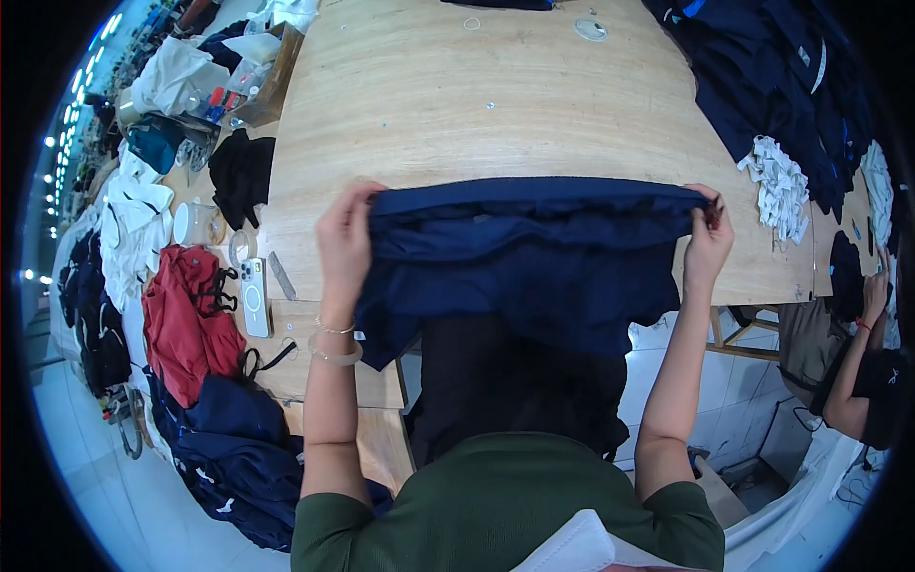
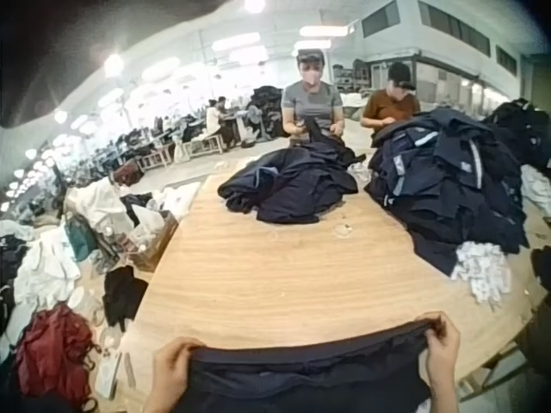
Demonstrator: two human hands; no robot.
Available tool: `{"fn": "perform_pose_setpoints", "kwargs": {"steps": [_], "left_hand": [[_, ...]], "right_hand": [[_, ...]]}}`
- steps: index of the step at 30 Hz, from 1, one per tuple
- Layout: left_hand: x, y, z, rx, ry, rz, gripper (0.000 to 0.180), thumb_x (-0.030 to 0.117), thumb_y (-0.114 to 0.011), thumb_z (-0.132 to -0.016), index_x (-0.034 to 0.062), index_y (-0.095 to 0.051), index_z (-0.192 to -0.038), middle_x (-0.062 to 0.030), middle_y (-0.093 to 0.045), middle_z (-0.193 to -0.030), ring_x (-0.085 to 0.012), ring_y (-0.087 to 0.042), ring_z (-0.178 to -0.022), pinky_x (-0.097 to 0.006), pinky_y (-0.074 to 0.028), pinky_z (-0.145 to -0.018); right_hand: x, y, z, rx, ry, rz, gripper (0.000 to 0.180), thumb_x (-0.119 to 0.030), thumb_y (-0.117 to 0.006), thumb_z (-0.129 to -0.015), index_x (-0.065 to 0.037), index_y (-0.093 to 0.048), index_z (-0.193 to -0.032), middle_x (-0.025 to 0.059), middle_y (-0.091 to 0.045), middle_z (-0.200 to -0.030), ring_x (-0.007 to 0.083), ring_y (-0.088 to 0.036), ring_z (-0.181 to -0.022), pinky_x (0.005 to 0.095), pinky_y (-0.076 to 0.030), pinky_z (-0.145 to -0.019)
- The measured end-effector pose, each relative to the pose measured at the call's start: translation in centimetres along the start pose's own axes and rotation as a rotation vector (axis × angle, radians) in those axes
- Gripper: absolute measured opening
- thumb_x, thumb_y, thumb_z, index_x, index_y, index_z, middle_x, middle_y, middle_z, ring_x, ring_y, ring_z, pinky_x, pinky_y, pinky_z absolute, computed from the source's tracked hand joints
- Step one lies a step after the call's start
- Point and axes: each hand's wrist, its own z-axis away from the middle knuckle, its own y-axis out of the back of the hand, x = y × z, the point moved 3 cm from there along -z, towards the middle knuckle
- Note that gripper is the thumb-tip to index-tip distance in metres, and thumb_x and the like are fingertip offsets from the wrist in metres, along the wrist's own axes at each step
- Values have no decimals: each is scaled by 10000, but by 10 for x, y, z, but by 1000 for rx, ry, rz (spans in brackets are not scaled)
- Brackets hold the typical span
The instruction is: Trimming loose threads from blue garments using thread snips.
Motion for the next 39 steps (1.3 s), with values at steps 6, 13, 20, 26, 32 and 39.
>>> {"fn": "perform_pose_setpoints", "kwargs": {"steps": [6, 13, 20, 26, 32, 39], "left_hand": [[-30, -27, 19, -43, -276, -473, 215, -6, -559, -818, 89, -630, -996, -46, -630, -881, -209, -586, -890, -363, -342, -936], [27, -37, 17, -75, -281, -559, 194, 65, -636, -838, 78, -649, -1031, -65, -607, -1043, -252, -554, -997, -383, -368, -944], [73, -77, 10, -281, -310, -139, 305, 39, -722, -751, 35, -653, -1048, -101, -600, -1045, -278, -572, -1028, -351, -474, -883], [57, -108, 1, -307, -402, -215, 223, 42, -716, -742, 37, -658, -957, -69, -611, -989, -251, -595, -954, -349, -489, -859], [54, -109, -6, -202, -448, -315, 50, 98, -658, -826, 68, -638, -860, -42, -642, -837, -220, -605, -795, -328, -461, -732], [46, -102, -8, -316, -312, -348, 117, 133, -628, -884, 92, -609, -992, -28, -649, -842, -197, -599, -771, -314, -383, -755]], "right_hand": [[12, -30, 25, -98, 274, 463, 411, 169, -533, -756, -91, -678, -1040, 68, -610, -1010, 196, -613, -811, 279, -501, -729], [-21, -10, 19, -359, -13, 493, 472, 22, -669, -760, -148, -628, -1198, 89, -468, -1114, 216, -564, -907, 293, -480, -776], [-61, -9, 14, -393, -105, 311, 422, -88, -674, -811, -59, -540, -1210, 60, -478, -1093, 156, -491, -945, 289, -433, -797], [-68, -39, 17, -538, -169, 104, 198, -196, -511, -984, -37, -474, -1095, 43, -510, -917, 120, -480, -856, 249, -415, -778], [-74, -72, 1, -590, -29, 231, 162, -137, -642, -868, -22, -567, -955, 70, -578, -847, 174, -531, -859, 293, -430, -782], [-75, -107, -4, -643, 164, 373, 188, -101, -692, -789, -20, -611, -938, 66, -611, -874, 241, -537, -871, 332, -442, -770]]}}
